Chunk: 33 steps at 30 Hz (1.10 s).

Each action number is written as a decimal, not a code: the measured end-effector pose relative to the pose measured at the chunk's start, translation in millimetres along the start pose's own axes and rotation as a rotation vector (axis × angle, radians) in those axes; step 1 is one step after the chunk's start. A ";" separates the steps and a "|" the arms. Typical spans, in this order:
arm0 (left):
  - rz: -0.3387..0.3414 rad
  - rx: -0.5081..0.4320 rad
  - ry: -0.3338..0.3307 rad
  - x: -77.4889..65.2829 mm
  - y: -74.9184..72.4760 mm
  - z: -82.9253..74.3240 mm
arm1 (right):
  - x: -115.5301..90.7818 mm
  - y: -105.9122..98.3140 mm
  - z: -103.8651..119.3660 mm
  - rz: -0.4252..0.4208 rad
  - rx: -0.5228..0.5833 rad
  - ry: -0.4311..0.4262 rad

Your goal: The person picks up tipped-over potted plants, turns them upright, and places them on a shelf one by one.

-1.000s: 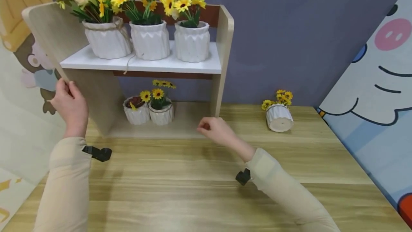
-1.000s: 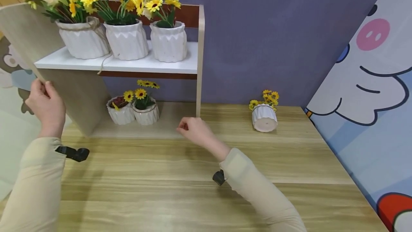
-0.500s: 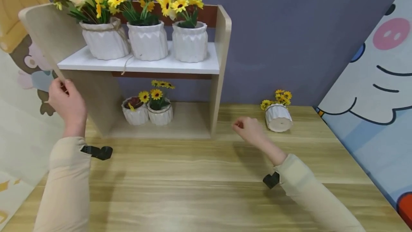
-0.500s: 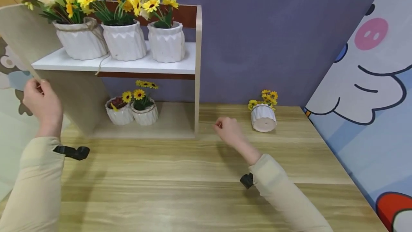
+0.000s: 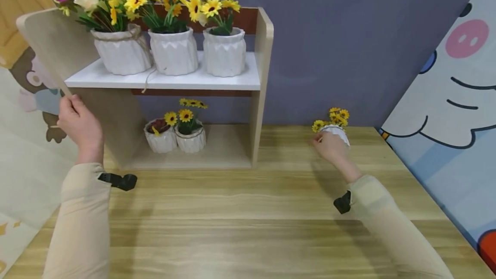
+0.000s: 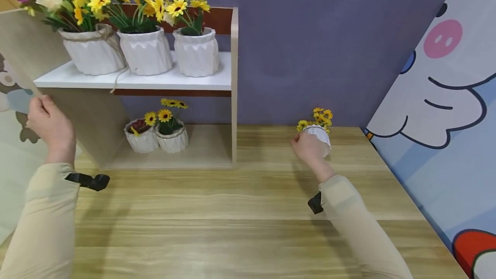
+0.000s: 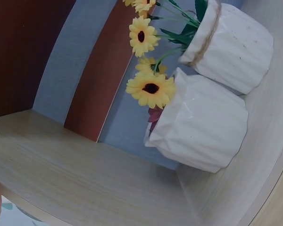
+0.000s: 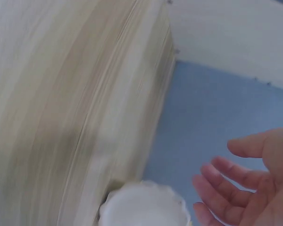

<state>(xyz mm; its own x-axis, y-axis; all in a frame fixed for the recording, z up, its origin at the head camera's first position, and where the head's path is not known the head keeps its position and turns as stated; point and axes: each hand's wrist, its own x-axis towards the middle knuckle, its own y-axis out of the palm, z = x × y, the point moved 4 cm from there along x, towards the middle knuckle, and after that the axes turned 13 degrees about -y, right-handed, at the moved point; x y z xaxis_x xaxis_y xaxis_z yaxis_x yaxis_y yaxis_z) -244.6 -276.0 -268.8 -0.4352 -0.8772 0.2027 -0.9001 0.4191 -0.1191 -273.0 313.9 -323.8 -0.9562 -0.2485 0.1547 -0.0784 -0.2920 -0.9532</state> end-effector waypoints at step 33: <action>-0.026 0.074 0.084 0.4 -0.5 4.8 | 32.8 25.7 -58.7 0.158 -0.272 0.212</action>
<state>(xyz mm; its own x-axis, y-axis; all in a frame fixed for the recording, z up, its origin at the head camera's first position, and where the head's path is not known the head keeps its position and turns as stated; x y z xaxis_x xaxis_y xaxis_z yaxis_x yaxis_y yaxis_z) -244.2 -277.7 -273.3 -0.4151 -0.8635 0.2866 -0.9084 0.3756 -0.1838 -323.0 352.4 -358.5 -0.9974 -0.0660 -0.0295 0.0297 -0.0019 -0.9996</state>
